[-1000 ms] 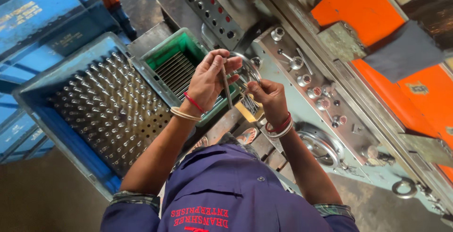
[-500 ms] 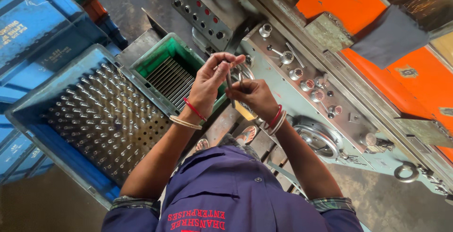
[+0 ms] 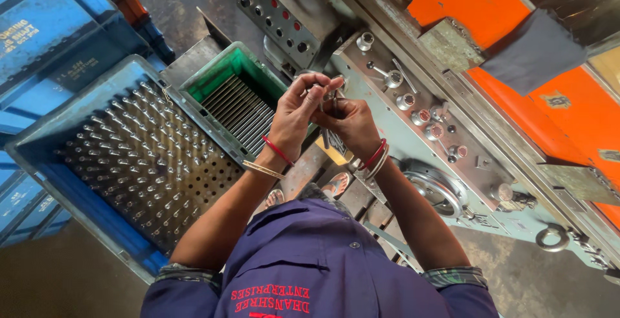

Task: The person repeatedly picks up small metal rods from a green tray, inserts them into a grinding machine, and operates a lever to process them. The person then removes the processed rods and places them back into the tray. This cycle is repeated continuously throughout the clip.

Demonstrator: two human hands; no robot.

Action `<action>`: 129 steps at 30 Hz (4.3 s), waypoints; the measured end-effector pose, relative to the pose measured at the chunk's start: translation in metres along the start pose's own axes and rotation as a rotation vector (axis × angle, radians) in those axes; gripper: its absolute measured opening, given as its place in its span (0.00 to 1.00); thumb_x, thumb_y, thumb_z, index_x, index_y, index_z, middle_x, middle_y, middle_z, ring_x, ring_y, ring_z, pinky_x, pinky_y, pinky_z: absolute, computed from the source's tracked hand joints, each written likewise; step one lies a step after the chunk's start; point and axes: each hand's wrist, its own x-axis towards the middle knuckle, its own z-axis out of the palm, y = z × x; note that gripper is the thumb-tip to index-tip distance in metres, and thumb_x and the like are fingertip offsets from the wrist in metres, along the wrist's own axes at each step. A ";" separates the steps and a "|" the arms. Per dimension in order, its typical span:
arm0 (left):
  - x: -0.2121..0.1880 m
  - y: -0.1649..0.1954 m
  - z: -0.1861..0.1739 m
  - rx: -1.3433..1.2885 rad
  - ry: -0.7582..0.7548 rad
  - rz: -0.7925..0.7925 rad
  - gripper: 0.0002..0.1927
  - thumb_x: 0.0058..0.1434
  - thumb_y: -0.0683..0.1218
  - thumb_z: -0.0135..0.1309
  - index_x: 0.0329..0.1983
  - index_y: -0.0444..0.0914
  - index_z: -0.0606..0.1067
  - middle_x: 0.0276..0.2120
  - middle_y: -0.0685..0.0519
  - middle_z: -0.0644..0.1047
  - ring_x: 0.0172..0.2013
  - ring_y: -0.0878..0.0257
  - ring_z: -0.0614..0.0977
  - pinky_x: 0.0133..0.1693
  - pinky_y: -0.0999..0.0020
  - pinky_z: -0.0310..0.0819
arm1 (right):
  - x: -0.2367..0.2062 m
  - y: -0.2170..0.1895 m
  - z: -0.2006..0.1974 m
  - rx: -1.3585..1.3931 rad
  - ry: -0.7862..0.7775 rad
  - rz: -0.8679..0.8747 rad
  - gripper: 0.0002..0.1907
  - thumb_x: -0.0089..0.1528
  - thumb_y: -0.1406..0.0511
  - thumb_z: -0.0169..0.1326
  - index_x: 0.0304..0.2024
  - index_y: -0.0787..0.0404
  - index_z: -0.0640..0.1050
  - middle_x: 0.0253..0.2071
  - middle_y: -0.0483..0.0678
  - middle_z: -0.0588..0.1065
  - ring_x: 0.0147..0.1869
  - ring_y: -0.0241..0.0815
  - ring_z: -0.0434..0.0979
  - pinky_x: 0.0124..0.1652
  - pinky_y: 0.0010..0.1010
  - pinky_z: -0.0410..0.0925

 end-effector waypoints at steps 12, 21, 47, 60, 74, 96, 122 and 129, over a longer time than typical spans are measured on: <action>0.009 0.012 -0.001 0.126 0.090 0.145 0.11 0.76 0.49 0.51 0.54 0.38 0.73 0.55 0.45 0.79 0.64 0.58 0.77 0.66 0.64 0.66 | -0.022 -0.012 0.013 -0.208 0.085 0.036 0.15 0.56 0.65 0.69 0.42 0.66 0.83 0.34 0.41 0.83 0.36 0.25 0.81 0.38 0.18 0.74; 0.006 0.018 0.005 0.098 0.083 0.124 0.12 0.75 0.49 0.53 0.54 0.38 0.74 0.55 0.47 0.80 0.62 0.61 0.76 0.61 0.67 0.66 | -0.016 -0.026 0.009 -0.396 0.119 -0.001 0.18 0.57 0.66 0.70 0.49 0.65 0.85 0.30 0.49 0.76 0.35 0.31 0.71 0.36 0.24 0.66; 0.023 0.021 0.002 0.122 0.099 0.144 0.14 0.74 0.54 0.53 0.55 0.42 0.73 0.57 0.48 0.81 0.59 0.67 0.77 0.58 0.71 0.66 | -0.024 -0.009 -0.010 -0.237 0.189 0.005 0.13 0.60 0.67 0.64 0.48 0.62 0.83 0.34 0.45 0.83 0.36 0.27 0.81 0.38 0.19 0.73; 0.037 0.028 -0.023 0.108 0.211 0.123 0.11 0.72 0.52 0.52 0.51 0.44 0.73 0.46 0.55 0.81 0.47 0.68 0.81 0.46 0.72 0.74 | -0.023 0.002 -0.031 -0.822 0.232 -0.075 0.11 0.56 0.66 0.69 0.40 0.64 0.84 0.31 0.50 0.79 0.32 0.40 0.77 0.34 0.28 0.70; 0.149 -0.021 0.038 0.295 -0.069 0.128 0.05 0.77 0.42 0.49 0.47 0.35 0.74 0.32 0.59 0.71 0.29 0.76 0.66 0.28 0.79 0.56 | -0.235 -0.025 -0.303 -1.578 1.004 -0.265 0.06 0.68 0.68 0.63 0.37 0.60 0.80 0.40 0.52 0.79 0.45 0.51 0.80 0.45 0.40 0.73; 0.442 -0.373 0.415 0.341 0.170 -0.717 0.19 0.66 0.56 0.53 0.36 0.34 0.76 0.23 0.48 0.77 0.21 0.57 0.77 0.23 0.60 0.71 | -0.400 -0.147 -0.652 -1.810 1.451 0.745 0.34 0.77 0.53 0.37 0.32 0.71 0.81 0.23 0.64 0.76 0.29 0.61 0.79 0.34 0.47 0.71; 0.476 -0.439 0.408 0.023 0.196 -0.808 0.20 0.63 0.67 0.54 0.39 0.48 0.72 0.20 0.60 0.64 0.17 0.66 0.67 0.21 0.64 0.59 | -0.434 -0.100 -0.685 -1.962 1.441 0.418 0.21 0.79 0.60 0.38 0.41 0.64 0.79 0.31 0.52 0.78 0.30 0.48 0.77 0.30 0.34 0.67; 0.481 -0.441 0.405 0.086 0.136 -0.779 0.18 0.65 0.65 0.49 0.44 0.50 0.76 0.23 0.61 0.67 0.19 0.66 0.69 0.21 0.64 0.63 | -0.436 -0.098 -0.692 -1.951 1.345 0.400 0.18 0.80 0.64 0.36 0.46 0.64 0.77 0.36 0.51 0.78 0.35 0.47 0.79 0.35 0.30 0.68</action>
